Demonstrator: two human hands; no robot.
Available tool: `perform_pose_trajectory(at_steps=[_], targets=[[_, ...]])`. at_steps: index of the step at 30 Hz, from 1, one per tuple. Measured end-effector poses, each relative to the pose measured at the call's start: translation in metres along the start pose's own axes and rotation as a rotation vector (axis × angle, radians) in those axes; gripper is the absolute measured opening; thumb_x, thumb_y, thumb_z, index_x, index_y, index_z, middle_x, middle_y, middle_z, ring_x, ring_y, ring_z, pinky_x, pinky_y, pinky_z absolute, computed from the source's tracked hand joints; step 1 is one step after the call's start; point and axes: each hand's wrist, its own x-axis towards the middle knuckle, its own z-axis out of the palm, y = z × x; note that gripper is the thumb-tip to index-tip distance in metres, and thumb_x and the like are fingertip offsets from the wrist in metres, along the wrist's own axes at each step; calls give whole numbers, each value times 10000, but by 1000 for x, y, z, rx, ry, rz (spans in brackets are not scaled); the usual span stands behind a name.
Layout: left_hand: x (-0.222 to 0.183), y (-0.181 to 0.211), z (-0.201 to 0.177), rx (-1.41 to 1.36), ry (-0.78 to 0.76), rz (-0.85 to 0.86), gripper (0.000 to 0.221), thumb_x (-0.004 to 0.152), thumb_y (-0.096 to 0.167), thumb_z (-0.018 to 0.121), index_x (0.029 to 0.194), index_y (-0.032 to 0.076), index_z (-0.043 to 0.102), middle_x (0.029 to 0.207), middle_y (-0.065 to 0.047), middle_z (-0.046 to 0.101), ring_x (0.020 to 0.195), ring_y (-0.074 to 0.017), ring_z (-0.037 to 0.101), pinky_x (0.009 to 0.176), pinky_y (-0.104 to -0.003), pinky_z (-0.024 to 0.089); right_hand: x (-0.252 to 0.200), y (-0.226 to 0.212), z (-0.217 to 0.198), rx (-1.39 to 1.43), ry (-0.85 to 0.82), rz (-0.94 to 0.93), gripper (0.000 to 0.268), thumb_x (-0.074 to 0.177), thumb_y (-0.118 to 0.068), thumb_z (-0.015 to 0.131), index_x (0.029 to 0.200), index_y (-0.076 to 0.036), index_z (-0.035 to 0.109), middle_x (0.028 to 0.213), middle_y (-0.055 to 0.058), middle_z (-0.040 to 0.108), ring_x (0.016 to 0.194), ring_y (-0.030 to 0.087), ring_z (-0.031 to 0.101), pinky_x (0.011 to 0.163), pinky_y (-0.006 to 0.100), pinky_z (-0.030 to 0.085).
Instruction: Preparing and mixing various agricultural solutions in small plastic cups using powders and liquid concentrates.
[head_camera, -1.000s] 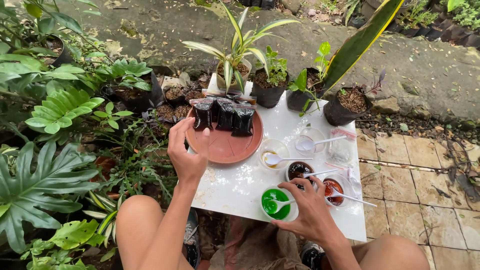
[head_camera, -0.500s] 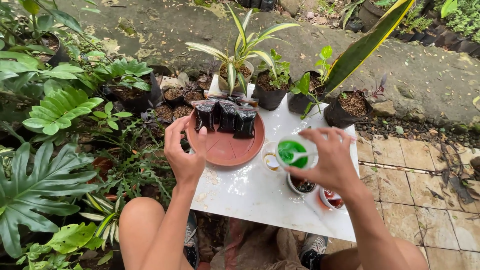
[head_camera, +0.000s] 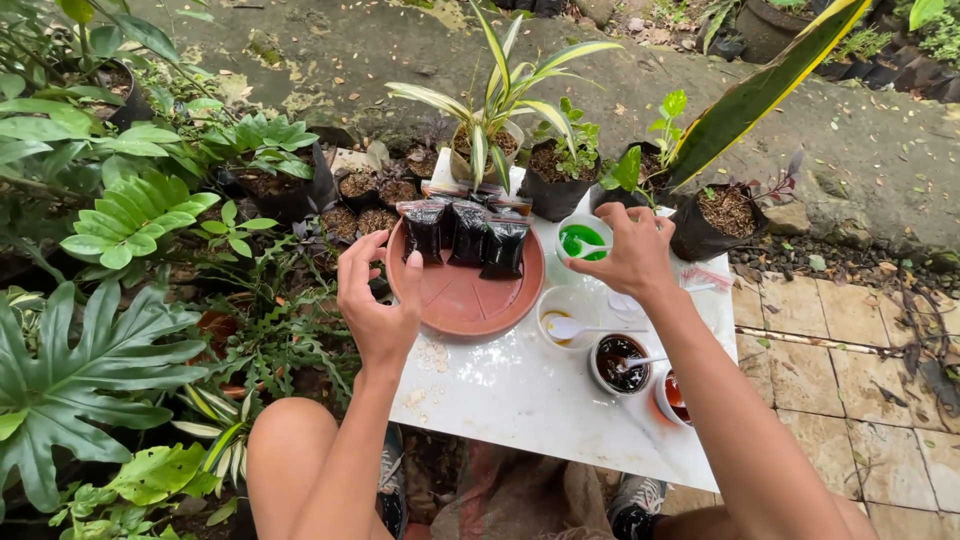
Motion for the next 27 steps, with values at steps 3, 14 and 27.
perform_pose_trajectory(at_steps=[3, 14, 27], targets=[[1, -1, 1, 0, -3, -7, 442, 950, 332, 745, 1256, 24, 666, 1243, -155, 634, 1058, -296, 672, 889, -429, 521, 5, 9, 16, -14, -61, 39, 837, 672, -616, 866, 1287, -121, 587, 1174, 120, 767, 1291, 324, 579, 1102, 618, 293], [2, -2, 5, 2, -8, -5, 425, 946, 312, 755, 1255, 33, 666, 1240, -134, 630, 1062, -277, 672, 888, -406, 523, -3, 2, 18, 5, -165, 118, 976, 647, -635, 896, 1395, -125, 532, 1246, 146, 743, 1321, 322, 572, 1113, 649, 292], [-1, -5, 10, 12, -38, 19, 402, 953, 293, 755, 1267, 58, 667, 1237, -122, 622, 1054, -270, 666, 873, -407, 523, -39, 39, -76, 357, 89, 20, 623, 820, -235, 885, 1353, -20, 647, 1141, 239, 739, 1017, 402, 725, 847, 478, 589]])
